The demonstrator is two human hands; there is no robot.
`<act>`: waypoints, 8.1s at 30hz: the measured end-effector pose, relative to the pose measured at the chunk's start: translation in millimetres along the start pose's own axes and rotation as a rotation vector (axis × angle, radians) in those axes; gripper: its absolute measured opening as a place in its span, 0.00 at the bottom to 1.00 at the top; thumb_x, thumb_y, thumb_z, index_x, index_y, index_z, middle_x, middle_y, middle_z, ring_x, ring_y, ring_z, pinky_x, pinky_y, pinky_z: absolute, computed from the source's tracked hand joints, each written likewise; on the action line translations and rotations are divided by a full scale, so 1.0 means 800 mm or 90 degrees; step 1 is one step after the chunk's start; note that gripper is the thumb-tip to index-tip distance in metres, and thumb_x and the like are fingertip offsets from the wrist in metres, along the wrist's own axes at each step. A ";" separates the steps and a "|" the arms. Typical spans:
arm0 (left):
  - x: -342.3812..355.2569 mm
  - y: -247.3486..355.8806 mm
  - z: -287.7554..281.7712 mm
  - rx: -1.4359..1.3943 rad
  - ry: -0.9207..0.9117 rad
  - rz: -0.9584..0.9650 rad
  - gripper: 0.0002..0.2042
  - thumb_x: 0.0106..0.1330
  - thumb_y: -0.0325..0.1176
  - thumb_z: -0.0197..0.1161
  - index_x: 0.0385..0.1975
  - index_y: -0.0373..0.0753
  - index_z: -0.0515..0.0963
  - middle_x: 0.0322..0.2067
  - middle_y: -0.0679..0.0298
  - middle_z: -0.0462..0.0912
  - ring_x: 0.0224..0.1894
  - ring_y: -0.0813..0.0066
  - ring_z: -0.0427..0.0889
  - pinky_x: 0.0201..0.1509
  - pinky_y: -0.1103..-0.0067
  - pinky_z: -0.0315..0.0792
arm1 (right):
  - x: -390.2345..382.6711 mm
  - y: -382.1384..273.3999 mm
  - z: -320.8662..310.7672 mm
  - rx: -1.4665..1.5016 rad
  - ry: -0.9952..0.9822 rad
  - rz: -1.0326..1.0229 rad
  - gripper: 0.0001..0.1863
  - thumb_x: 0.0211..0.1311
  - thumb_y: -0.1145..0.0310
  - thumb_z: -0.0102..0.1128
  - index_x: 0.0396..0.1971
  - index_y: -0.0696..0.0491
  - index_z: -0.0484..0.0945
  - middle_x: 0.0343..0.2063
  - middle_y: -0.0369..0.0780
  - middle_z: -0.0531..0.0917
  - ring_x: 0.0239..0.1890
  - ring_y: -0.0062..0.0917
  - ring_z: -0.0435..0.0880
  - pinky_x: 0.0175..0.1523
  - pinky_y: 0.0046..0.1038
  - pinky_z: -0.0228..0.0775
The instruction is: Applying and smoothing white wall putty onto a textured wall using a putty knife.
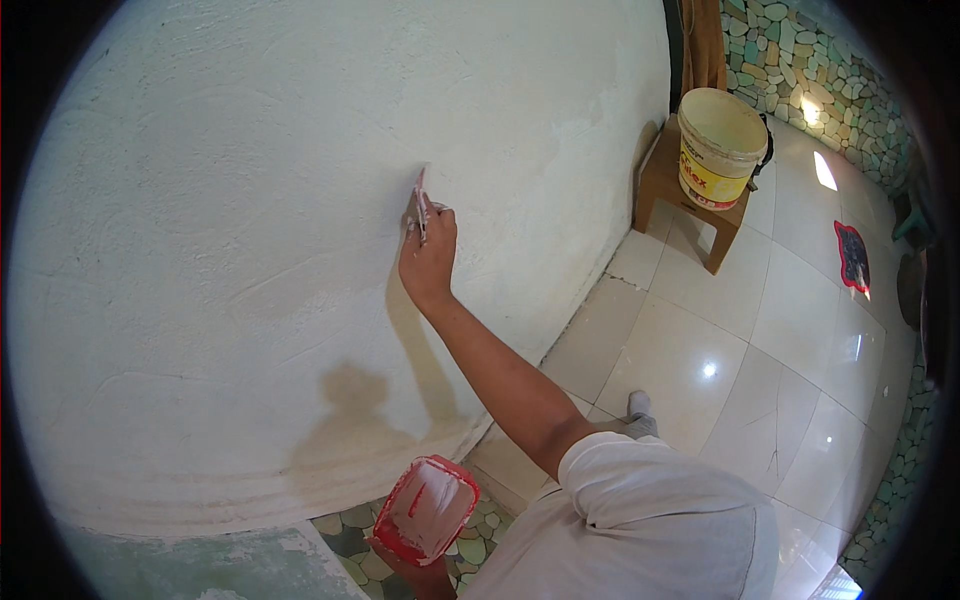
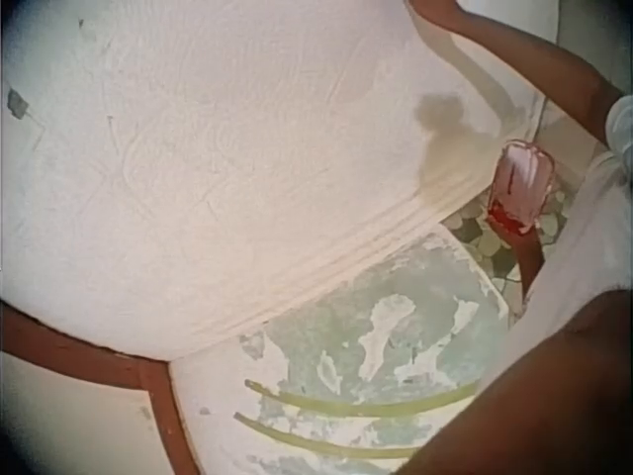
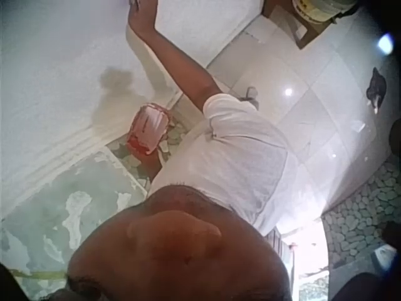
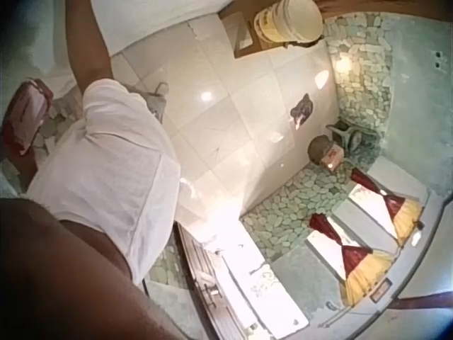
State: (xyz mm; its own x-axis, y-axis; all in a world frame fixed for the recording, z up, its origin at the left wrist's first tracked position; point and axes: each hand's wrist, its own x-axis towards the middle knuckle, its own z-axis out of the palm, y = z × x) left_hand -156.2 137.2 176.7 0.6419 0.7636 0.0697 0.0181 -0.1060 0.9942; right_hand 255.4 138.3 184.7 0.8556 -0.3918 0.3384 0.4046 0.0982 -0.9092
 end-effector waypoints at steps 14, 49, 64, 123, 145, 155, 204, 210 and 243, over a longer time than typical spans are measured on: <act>0.010 0.001 0.008 -0.230 -0.018 -0.110 0.32 0.69 0.64 0.36 0.55 0.41 0.70 0.54 0.59 0.74 0.56 0.58 0.73 0.61 0.58 0.69 | -0.013 0.039 -0.003 -0.038 0.040 0.071 0.27 0.58 0.86 0.47 0.59 0.58 0.69 0.42 0.47 0.70 0.45 0.38 0.72 0.50 0.32 0.64; -0.003 0.012 0.016 -0.253 0.014 -0.127 0.35 0.68 0.65 0.39 0.57 0.38 0.68 0.55 0.57 0.74 0.57 0.56 0.72 0.60 0.59 0.69 | -0.067 0.003 0.018 0.126 -0.038 0.001 0.35 0.50 0.88 0.50 0.64 0.58 0.63 0.44 0.49 0.69 0.47 0.42 0.69 0.53 0.34 0.63; -0.025 0.001 -0.006 -0.283 0.112 -0.121 0.37 0.66 0.66 0.42 0.57 0.35 0.67 0.56 0.54 0.73 0.58 0.55 0.72 0.59 0.57 0.70 | -0.151 -0.147 0.059 0.195 -0.275 -0.223 0.32 0.49 0.84 0.55 0.60 0.61 0.66 0.44 0.50 0.71 0.44 0.43 0.71 0.48 0.40 0.65; 0.086 -0.059 -0.002 -0.174 0.136 0.136 0.20 0.57 0.32 0.70 0.47 0.35 0.70 0.50 0.56 0.70 0.53 0.68 0.72 0.58 0.73 0.68 | -0.155 -0.195 -0.083 -0.477 -1.392 -0.485 0.14 0.52 0.72 0.62 0.39 0.57 0.74 0.29 0.44 0.79 0.36 0.37 0.78 0.44 0.37 0.71; 0.085 -0.058 0.013 -0.201 0.124 0.037 0.18 0.58 0.29 0.69 0.44 0.35 0.70 0.46 0.60 0.72 0.49 0.73 0.73 0.55 0.76 0.68 | -0.149 -0.209 -0.072 -0.485 -1.479 -0.119 0.26 0.52 0.66 0.69 0.54 0.53 0.75 0.45 0.45 0.76 0.47 0.36 0.76 0.52 0.34 0.72; 0.083 -0.051 0.017 -0.234 0.117 -0.062 0.16 0.61 0.28 0.67 0.45 0.35 0.70 0.42 0.63 0.74 0.45 0.78 0.74 0.52 0.80 0.69 | -0.143 -0.188 -0.079 -0.319 -1.466 0.109 0.28 0.54 0.72 0.69 0.56 0.54 0.72 0.46 0.46 0.73 0.47 0.31 0.80 0.47 0.29 0.80; 0.100 -0.072 -0.029 -0.349 0.167 -0.118 0.16 0.73 0.44 0.49 0.44 0.36 0.73 0.40 0.62 0.78 0.45 0.72 0.78 0.52 0.74 0.71 | -0.115 -0.084 -0.188 0.400 -0.464 0.573 0.12 0.61 0.73 0.53 0.46 0.54 0.72 0.34 0.36 0.80 0.33 0.24 0.80 0.32 0.29 0.71; 0.091 -0.070 -0.070 -0.351 0.163 -0.128 0.19 0.73 0.49 0.46 0.45 0.38 0.73 0.43 0.61 0.79 0.47 0.69 0.78 0.52 0.70 0.71 | -0.111 -0.059 -0.166 0.493 -0.357 0.403 0.13 0.64 0.77 0.49 0.48 0.54 0.72 0.40 0.39 0.82 0.36 0.26 0.81 0.34 0.30 0.72; 0.069 -0.037 -0.228 -0.259 0.070 -0.085 0.31 0.72 0.60 0.37 0.59 0.40 0.65 0.58 0.59 0.69 0.62 0.62 0.67 0.67 0.61 0.62 | -0.198 -0.117 0.059 0.034 -0.025 -0.264 0.32 0.50 0.91 0.45 0.60 0.58 0.69 0.43 0.48 0.69 0.44 0.36 0.71 0.49 0.29 0.65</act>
State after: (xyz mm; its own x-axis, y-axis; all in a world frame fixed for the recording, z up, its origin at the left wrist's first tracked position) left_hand -260.8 298.8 165.9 0.5684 0.8193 -0.0759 -0.2216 0.2413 0.9448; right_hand 97.2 234.4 227.5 0.6279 -0.3727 0.6832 0.7327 -0.0127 -0.6804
